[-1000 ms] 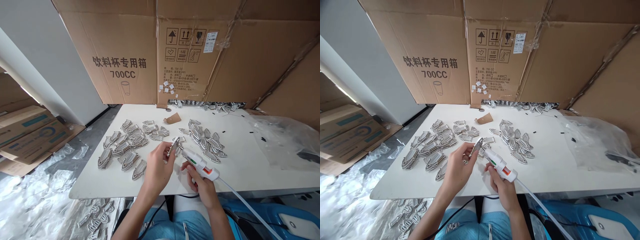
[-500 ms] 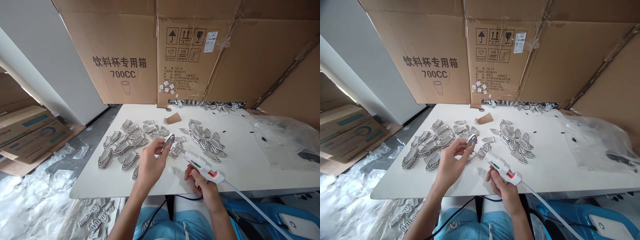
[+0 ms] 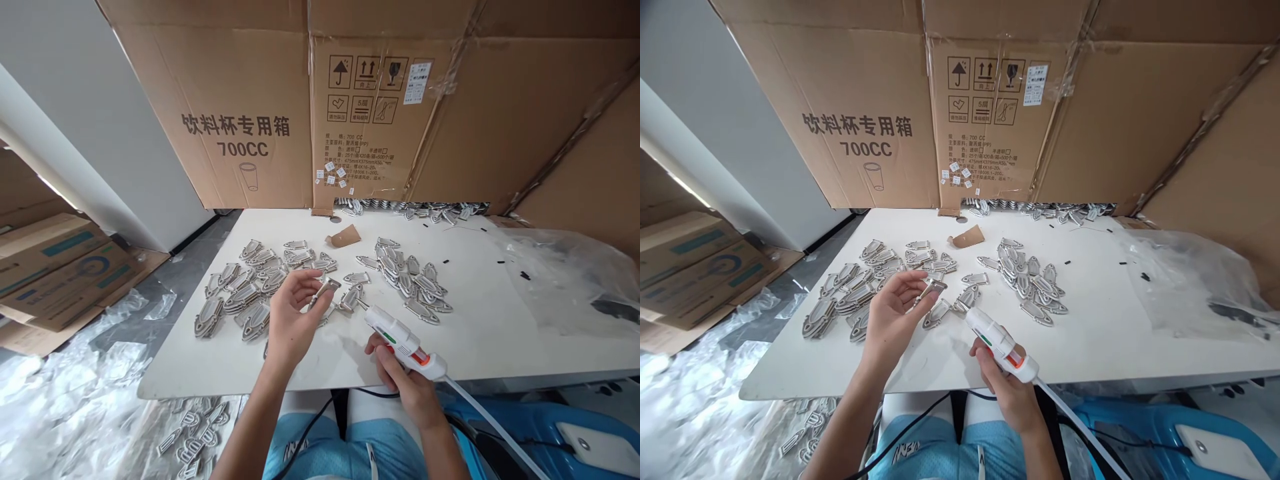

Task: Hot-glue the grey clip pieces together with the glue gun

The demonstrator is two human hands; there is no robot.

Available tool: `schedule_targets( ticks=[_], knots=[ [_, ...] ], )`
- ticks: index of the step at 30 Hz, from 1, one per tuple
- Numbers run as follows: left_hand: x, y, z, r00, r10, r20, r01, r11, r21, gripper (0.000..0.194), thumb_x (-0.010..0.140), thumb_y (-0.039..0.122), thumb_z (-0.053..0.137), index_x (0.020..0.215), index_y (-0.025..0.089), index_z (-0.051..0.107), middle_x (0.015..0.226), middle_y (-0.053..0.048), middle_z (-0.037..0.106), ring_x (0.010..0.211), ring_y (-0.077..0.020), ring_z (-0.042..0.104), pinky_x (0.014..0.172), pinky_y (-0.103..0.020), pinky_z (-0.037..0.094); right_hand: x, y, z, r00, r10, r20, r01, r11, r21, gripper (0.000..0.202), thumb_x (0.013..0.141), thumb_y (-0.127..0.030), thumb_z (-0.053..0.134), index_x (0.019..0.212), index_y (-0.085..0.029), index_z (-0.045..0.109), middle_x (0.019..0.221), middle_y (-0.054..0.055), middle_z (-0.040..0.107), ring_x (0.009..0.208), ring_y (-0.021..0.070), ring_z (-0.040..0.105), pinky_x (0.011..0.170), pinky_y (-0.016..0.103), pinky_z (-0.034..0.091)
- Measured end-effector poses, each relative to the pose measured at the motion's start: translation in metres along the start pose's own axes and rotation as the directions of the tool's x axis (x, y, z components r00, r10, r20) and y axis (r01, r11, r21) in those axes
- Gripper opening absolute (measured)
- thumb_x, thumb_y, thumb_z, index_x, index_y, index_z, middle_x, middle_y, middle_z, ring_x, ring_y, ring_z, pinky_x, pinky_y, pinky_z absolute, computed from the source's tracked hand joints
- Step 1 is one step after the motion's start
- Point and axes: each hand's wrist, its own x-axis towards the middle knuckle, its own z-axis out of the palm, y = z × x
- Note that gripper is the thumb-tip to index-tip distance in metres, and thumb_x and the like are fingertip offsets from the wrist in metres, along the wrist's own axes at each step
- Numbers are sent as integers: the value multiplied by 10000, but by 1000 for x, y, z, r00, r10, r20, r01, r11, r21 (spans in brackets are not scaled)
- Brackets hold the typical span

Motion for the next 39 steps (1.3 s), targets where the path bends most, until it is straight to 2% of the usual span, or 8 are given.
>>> schedule_targets(
  ticks=[4, 7, 11, 20, 25, 39],
  knots=[
    [1, -2, -2, 1000, -24, 16, 22, 998, 66, 336, 868, 365, 848, 1164, 215, 794, 1008, -63, 780, 958, -204, 752, 878, -318, 630, 0, -3, 1, 1000, 26, 0, -26, 999, -31, 472, 992, -685, 691, 962, -215, 702, 560, -67, 356, 519, 133, 307, 507, 271, 355],
    [1, -4, -2, 997, -60, 56, 58, 997, 48, 298, 875, 387, 845, 1119, 219, 819, 1040, -72, 804, 974, -220, 760, 899, -347, 638, 0, -5, 2, 1000, 11, -10, -12, 1000, -24, 462, 1005, -673, 681, 947, -215, 701, 561, -61, 366, 522, 131, 312, 505, 267, 344],
    [0, -3, 0, 986, -107, 125, 109, 994, -14, 319, 866, 408, 854, 1117, 214, 818, 1084, -88, 825, 1002, -235, 775, 891, -353, 649, 0, -8, 3, 1000, 20, -8, -20, 999, -30, 460, 1008, -667, 684, 961, -210, 702, 555, -73, 349, 518, 118, 289, 501, 260, 318],
    [-4, 3, 4, 975, -130, 182, 129, 992, 19, 294, 871, 359, 829, 1119, 202, 811, 1108, -95, 813, 1008, -226, 757, 863, -329, 652, -2, -14, 5, 998, 69, 1, -69, 996, -60, 531, 981, -730, 677, 967, -199, 701, 565, -72, 351, 529, 121, 301, 506, 270, 288],
    [-7, 5, 7, 963, -150, 222, 149, 989, 22, 314, 864, 354, 833, 1134, 196, 807, 1094, -95, 806, 1015, -221, 747, 841, -309, 654, -1, -12, 6, 997, 71, -8, -71, 997, -37, 515, 993, -711, 675, 955, -197, 675, 561, -78, 348, 526, 117, 287, 494, 266, 261],
    [-10, 8, 9, 968, -135, 214, 129, 991, 41, 280, 860, 323, 815, 1115, 206, 815, 1089, -105, 820, 995, -238, 765, 817, -337, 673, 4, -9, 5, 997, 81, -1, -81, 996, -34, 531, 979, -734, 675, 876, -213, 656, 542, -66, 354, 511, 127, 288, 459, 268, 253]
  ],
)
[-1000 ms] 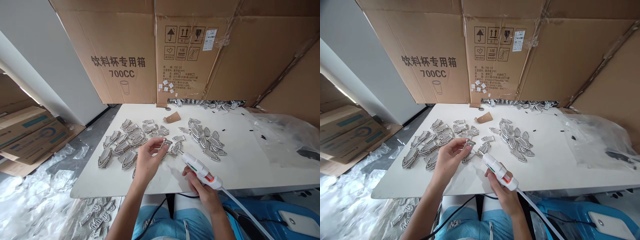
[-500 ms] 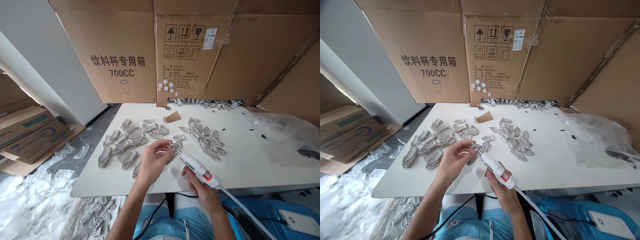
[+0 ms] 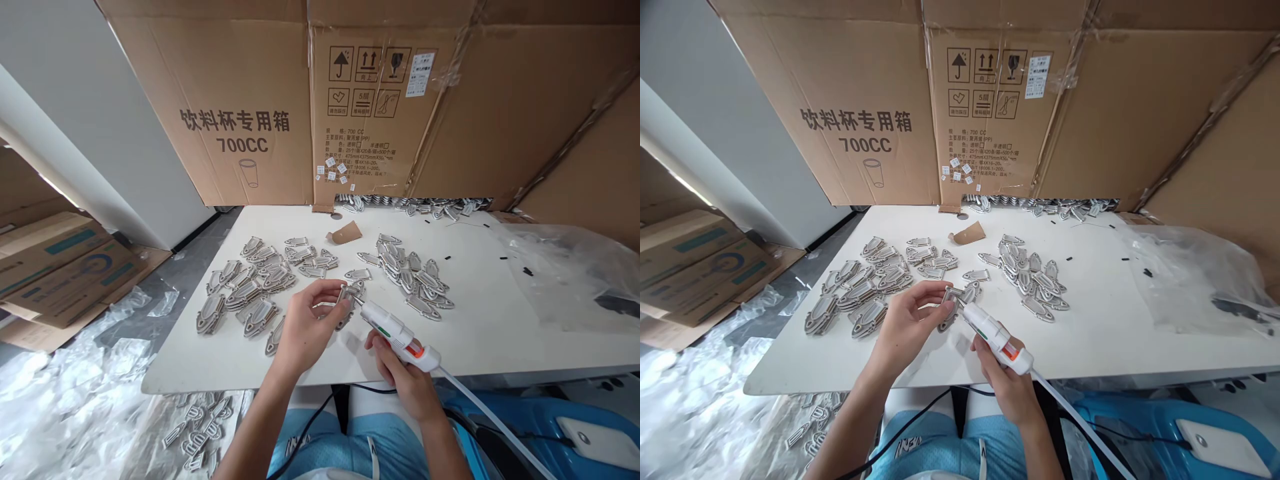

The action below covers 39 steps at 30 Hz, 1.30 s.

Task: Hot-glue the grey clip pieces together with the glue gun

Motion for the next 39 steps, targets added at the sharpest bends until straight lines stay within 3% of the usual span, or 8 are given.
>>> schedule_targets(
  ticks=[16, 20, 24, 27, 32, 34, 38, 39],
  knots=[
    [-1, 3, -2, 999, 45, -30, -43, 997, 68, 242, 873, 315, 803, 1093, 213, 809, 1082, -95, 822, 992, -240, 775, 797, -338, 687, 0, 4, 5, 996, 31, -86, -30, 1000, 6, 528, 963, -729, 700, 885, -210, 648, 544, -74, 351, 507, 111, 281, 468, 249, 270],
    [-3, 3, -4, 988, 151, -42, -143, 978, 155, 149, 918, 291, 761, 1044, 230, 809, 1080, -75, 819, 917, -215, 771, 834, -363, 695, 0, 2, 7, 995, 7, -96, -6, 1000, 19, 483, 982, -695, 701, 919, -222, 625, 620, -61, 414, 535, 115, 292, 480, 247, 304],
    [-5, 2, -8, 944, 330, 16, -315, 887, 337, 139, 962, 250, 693, 1037, 247, 810, 1012, -64, 808, 882, -209, 757, 859, -375, 688, -1, -1, 8, 994, -51, -94, 49, 999, -20, 466, 988, -682, 701, 958, -225, 617, 744, -28, 530, 566, 120, 338, 490, 250, 307],
    [-3, -2, -11, 928, 369, 45, -353, 839, 414, 163, 984, 250, 667, 1064, 250, 809, 996, -60, 802, 868, -204, 750, 851, -366, 679, -3, -5, 9, 996, -33, -86, 27, 997, -74, 466, 992, -695, 684, 963, -236, 603, 731, -40, 504, 601, 136, 379, 524, 248, 342],
    [4, -8, -17, 950, 311, 9, -296, 896, 332, 176, 984, 284, 703, 1120, 268, 813, 1086, -55, 816, 943, -215, 766, 867, -359, 672, -5, -4, 8, 995, -57, -77, 51, 995, -85, 435, 987, -665, 710, 987, -245, 595, 713, -47, 504, 603, 136, 381, 533, 253, 339],
    [8, -9, -21, 963, 266, -39, -242, 922, 301, 206, 965, 299, 726, 1147, 273, 818, 1100, -57, 825, 971, -233, 778, 872, -373, 669, -4, 0, 6, 992, -86, -90, 84, 996, -29, 432, 988, -655, 712, 976, -238, 598, 721, -38, 533, 555, 119, 344, 497, 260, 302],
    [15, -13, -28, 974, 159, -160, -101, 941, 324, 201, 917, 316, 752, 1092, 269, 837, 1046, -56, 843, 984, -263, 788, 890, -403, 645, 2, 13, -2, 985, -107, -132, 120, 988, 96, 412, 1033, -629, 660, 933, -235, 595, 580, -80, 403, 475, 101, 268, 460, 257, 267],
    [16, -14, -28, 974, 141, -175, -75, 939, 336, 193, 911, 325, 753, 1074, 269, 841, 1043, -55, 845, 982, -265, 787, 885, -403, 638, 4, 17, -4, 982, -113, -151, 130, 986, 107, 399, 1035, -619, 663, 949, -234, 605, 585, -75, 437, 462, 97, 276, 455, 256, 272]
  ],
)
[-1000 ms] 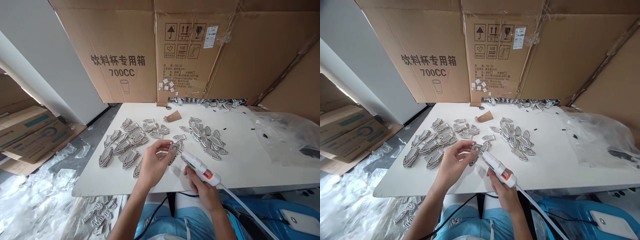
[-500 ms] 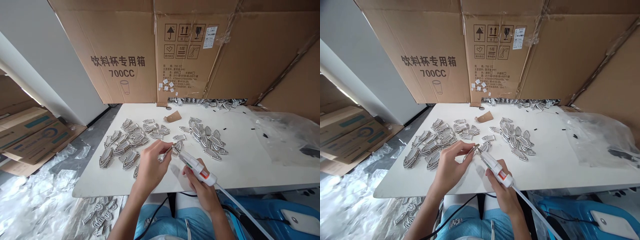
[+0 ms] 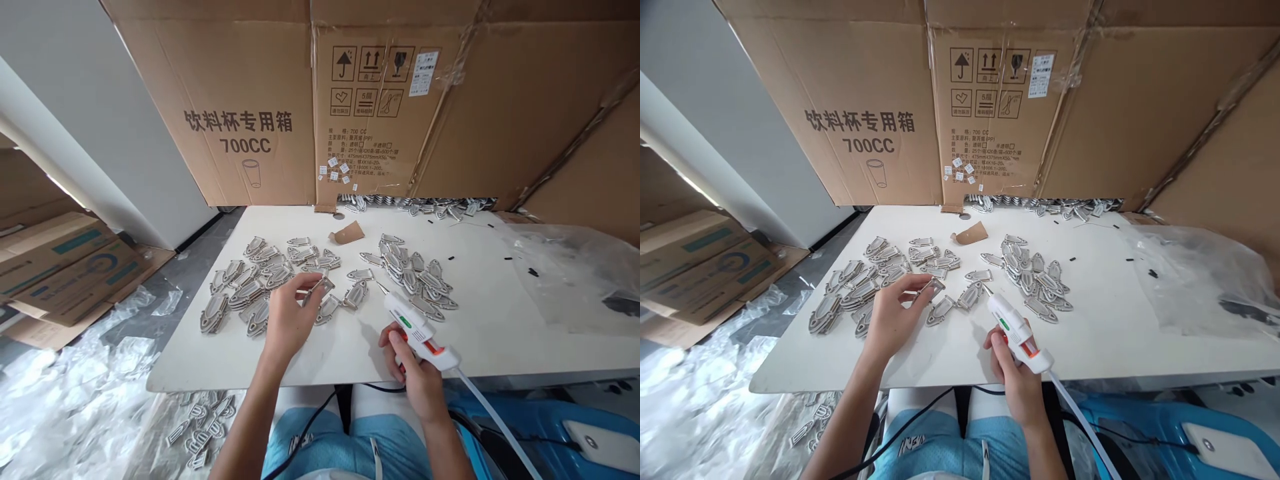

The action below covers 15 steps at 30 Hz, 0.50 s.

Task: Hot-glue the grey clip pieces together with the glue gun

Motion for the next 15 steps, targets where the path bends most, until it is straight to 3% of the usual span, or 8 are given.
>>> schedule_targets(
  ticks=[2, 4, 9, 15],
  knots=[
    [1, -4, 2, 1000, -27, 1, 27, 999, 25, 192, 902, 345, 755, 1052, 267, 845, 1021, -57, 847, 946, -262, 785, 850, -392, 630, 3, 5, -3, 999, -9, -32, 10, 1000, 16, 389, 1018, -616, 692, 1030, -233, 624, 720, -31, 605, 444, 82, 318, 436, 259, 285],
    [2, -9, 5, 999, -45, 21, 45, 998, 34, 203, 895, 355, 753, 1047, 255, 843, 962, -59, 843, 864, -248, 778, 799, -377, 625, 3, 7, -2, 999, -3, -45, 4, 1000, 31, 403, 1006, -615, 714, 1092, -233, 622, 856, 6, 678, 447, 74, 347, 429, 264, 303],
    [1, -18, 15, 993, -91, 80, 90, 996, 17, 186, 859, 328, 768, 991, 206, 816, 831, -59, 814, 730, -222, 757, 715, -351, 624, -3, -1, 7, 996, 30, -85, -28, 999, 26, 426, 1011, -618, 717, 1131, -225, 606, 899, 22, 665, 504, 86, 335, 457, 268, 311],
    [0, -21, 22, 986, -122, 112, 112, 989, 99, 109, 864, 309, 775, 923, 224, 810, 806, -49, 810, 740, -237, 763, 725, -359, 604, -5, -5, 9, 996, 44, -80, -44, 999, -7, 424, 1003, -638, 722, 1036, -230, 612, 744, -29, 548, 532, 111, 336, 515, 272, 402]
  ],
)
